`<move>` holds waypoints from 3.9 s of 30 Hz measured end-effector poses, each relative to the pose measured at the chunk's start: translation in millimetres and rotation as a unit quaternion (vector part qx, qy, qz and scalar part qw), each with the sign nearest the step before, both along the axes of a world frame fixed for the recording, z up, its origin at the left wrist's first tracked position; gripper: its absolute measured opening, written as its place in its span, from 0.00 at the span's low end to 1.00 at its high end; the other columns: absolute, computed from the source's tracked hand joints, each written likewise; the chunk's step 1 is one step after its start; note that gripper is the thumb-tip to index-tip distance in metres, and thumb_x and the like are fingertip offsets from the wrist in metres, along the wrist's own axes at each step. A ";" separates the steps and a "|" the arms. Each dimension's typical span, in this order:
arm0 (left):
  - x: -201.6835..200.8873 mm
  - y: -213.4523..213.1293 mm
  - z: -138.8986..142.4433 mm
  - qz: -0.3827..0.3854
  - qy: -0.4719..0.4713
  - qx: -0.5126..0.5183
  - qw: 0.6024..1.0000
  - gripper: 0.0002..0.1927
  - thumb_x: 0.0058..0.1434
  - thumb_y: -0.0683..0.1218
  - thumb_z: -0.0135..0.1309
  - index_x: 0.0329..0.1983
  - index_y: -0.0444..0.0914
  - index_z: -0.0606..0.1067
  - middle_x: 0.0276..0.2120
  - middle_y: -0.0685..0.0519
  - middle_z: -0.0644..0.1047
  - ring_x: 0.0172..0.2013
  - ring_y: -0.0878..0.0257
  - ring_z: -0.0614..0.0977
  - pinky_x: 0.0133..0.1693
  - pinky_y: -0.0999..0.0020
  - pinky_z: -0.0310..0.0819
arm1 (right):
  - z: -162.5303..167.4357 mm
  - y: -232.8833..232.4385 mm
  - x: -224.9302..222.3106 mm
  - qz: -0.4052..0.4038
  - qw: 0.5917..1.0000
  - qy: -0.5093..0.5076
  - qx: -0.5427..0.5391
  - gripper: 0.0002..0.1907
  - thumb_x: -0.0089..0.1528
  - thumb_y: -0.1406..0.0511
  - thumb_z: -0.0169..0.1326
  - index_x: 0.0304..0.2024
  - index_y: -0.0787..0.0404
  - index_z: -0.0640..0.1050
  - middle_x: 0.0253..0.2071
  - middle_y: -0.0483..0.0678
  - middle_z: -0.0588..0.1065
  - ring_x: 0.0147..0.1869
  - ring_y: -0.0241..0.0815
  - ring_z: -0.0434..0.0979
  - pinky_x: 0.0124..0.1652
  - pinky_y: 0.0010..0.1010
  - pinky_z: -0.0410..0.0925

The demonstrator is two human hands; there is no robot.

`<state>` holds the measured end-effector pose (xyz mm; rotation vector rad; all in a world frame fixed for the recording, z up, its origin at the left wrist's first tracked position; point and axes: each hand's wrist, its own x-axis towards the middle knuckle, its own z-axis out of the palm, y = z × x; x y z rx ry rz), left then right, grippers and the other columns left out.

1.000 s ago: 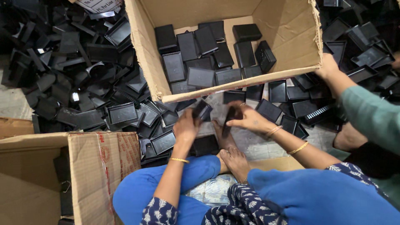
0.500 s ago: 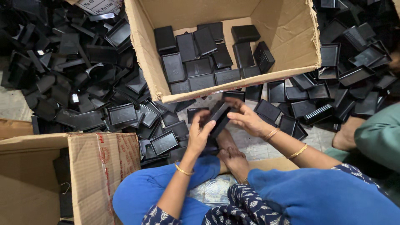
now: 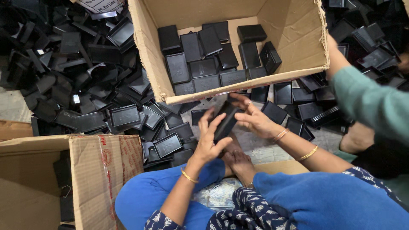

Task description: The person sits on the floor among large piles of black plastic boxes and sorts them one at a time, placing them into cardboard cartons. They pick up boxes from the floor pile, briefly handle and turn them, and drop them into the cartons in front of them.

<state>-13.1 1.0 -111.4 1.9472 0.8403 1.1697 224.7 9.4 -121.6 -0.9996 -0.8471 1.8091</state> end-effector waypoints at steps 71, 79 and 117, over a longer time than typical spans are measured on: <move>-17.1 32.6 -11.8 -0.057 0.013 0.004 0.998 0.35 0.52 0.42 0.61 0.66 0.33 0.69 0.56 0.35 0.75 0.57 0.43 0.75 0.59 0.58 0.68 | -27.8 -10.1 5.3 0.202 0.975 -0.086 0.044 0.46 0.57 0.63 0.64 0.74 0.64 0.58 0.73 0.51 0.62 0.76 0.43 0.59 0.71 0.36 0.53; 0.9 11.4 -27.1 -0.025 -0.016 -0.245 0.969 0.25 0.56 0.49 0.68 0.54 0.37 0.73 0.41 0.49 0.77 0.41 0.61 0.79 0.44 0.67 0.74 | -19.3 -10.8 -0.8 0.118 0.992 -0.026 0.037 0.47 0.58 0.65 0.62 0.75 0.65 0.55 0.73 0.51 0.61 0.76 0.43 0.58 0.70 0.36 0.53; -18.7 -18.3 -23.0 0.077 0.065 -0.145 0.984 0.37 0.57 0.44 0.64 0.70 0.36 0.64 0.51 0.35 0.78 0.51 0.39 0.81 0.50 0.54 0.77 | -36.0 -11.8 -14.5 0.049 0.966 -0.190 0.168 0.28 0.66 0.67 0.54 0.68 0.59 0.66 0.67 0.44 0.66 0.68 0.34 0.65 0.64 0.30 0.61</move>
